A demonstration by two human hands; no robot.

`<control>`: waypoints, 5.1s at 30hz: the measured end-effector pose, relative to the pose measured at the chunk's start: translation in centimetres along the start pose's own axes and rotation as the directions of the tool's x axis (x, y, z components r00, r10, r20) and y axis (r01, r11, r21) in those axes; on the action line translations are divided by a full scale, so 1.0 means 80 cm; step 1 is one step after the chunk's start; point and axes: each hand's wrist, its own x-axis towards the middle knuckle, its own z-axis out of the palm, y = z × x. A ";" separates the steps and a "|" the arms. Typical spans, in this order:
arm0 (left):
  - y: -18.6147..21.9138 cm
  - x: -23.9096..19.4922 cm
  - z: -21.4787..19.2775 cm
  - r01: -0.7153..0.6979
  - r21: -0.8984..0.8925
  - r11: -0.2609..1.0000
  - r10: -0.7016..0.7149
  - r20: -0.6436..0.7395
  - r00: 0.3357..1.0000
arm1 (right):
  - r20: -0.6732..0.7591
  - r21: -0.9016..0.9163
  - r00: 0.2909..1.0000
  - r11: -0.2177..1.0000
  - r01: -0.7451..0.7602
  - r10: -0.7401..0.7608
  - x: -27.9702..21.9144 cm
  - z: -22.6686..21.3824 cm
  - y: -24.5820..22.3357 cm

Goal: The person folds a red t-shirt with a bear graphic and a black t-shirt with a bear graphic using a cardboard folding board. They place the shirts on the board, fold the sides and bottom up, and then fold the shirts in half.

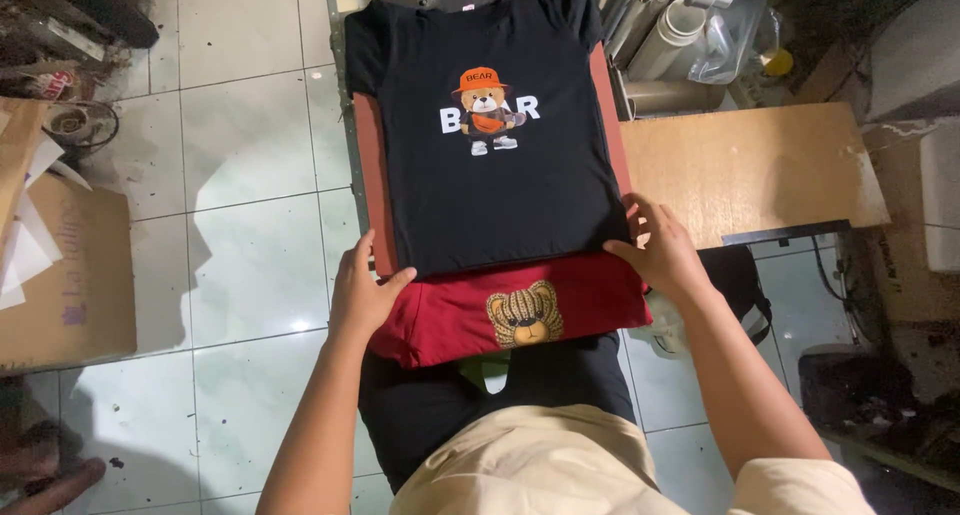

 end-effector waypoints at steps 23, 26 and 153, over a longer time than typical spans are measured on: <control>-0.092 0.044 0.053 -0.191 0.055 0.980 0.199 -0.199 0.960 | -0.131 -0.111 0.987 0.990 0.084 -0.098 0.018 0.039 0.068; -0.093 0.058 0.054 -0.200 0.056 0.978 0.207 -0.205 0.957 | -0.132 -0.127 0.984 0.987 0.100 -0.117 0.035 0.039 0.069; 0.478 0.069 -0.314 -0.762 0.391 0.516 0.853 -0.315 0.416 | -0.165 -0.323 0.666 0.678 0.660 -0.727 0.154 -0.347 -0.488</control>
